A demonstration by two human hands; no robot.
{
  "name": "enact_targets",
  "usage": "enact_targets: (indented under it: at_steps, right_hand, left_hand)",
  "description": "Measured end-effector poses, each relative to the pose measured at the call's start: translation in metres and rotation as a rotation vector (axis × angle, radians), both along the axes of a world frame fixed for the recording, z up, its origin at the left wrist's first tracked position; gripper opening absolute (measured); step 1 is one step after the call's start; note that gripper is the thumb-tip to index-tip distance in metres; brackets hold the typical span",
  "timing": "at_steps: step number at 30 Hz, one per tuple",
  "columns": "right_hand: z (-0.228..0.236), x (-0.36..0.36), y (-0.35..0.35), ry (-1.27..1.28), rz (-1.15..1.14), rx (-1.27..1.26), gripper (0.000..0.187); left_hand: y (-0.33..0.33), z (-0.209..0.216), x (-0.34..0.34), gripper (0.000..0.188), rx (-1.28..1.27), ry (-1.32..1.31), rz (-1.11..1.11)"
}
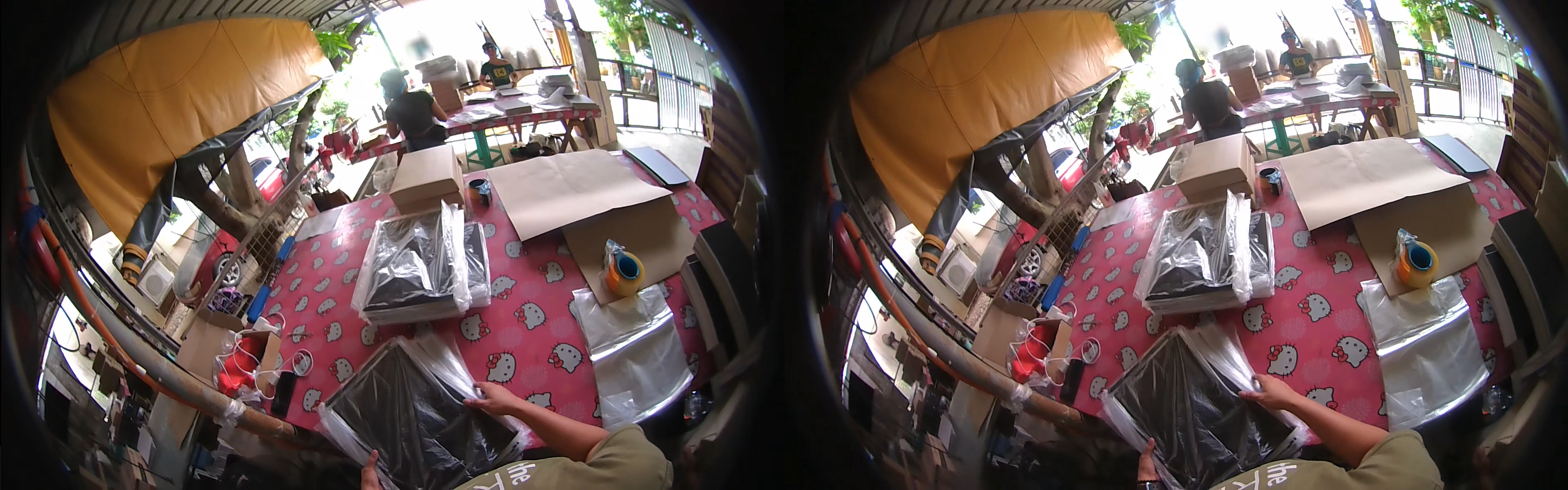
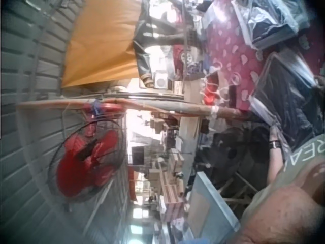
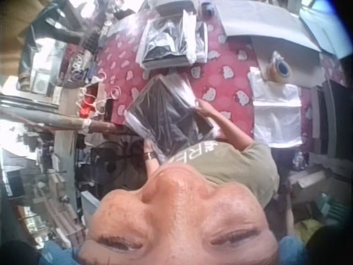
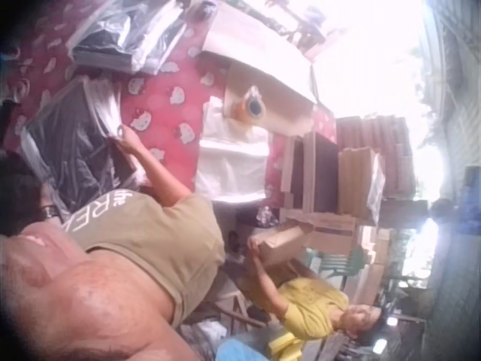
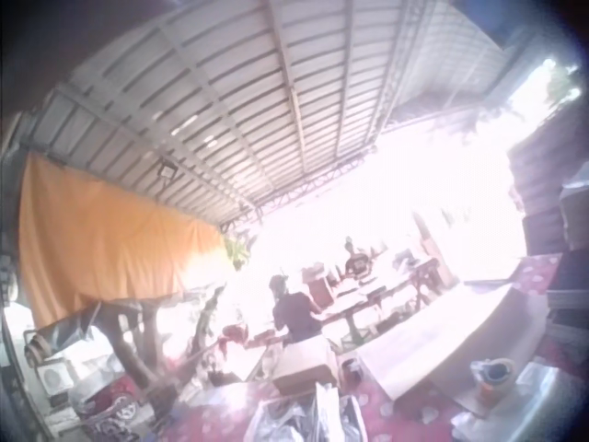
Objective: The person slides black and white rectangular boards into clear plastic bags, folds the bag edges over, and places the packaged boards onto a stack.
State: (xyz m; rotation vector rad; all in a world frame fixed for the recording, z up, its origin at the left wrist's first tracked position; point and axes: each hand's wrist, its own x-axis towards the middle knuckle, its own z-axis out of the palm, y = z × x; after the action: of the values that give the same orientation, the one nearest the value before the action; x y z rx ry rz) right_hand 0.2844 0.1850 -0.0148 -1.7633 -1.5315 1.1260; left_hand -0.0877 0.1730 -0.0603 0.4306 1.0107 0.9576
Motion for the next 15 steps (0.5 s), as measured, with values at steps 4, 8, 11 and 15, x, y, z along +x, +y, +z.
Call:
enact_targets:
  at_steps: [4,8,11,15]
  right_hand:
    - [-0.013,-0.005,0.007,-0.011,-0.051,0.003,0.079]
    - [-0.014,0.0,0.004,-0.023,-0.149,0.018,0.075]
    - [-0.015,-0.001,0.021,0.089,0.03,-0.1,0.073]
    - [-0.019,-0.004,0.036,0.103,-0.02,0.111,0.068]
  left_hand:
    - [0.006,-0.002,0.003,0.054,-0.09,0.053,0.024]
    - [0.011,0.037,0.031,0.047,-0.145,-0.167,-0.075]
    - [0.009,0.004,-0.001,0.048,-0.099,-0.111,-0.041]
    - [-0.007,0.006,0.004,0.051,-0.096,-0.15,-0.051]
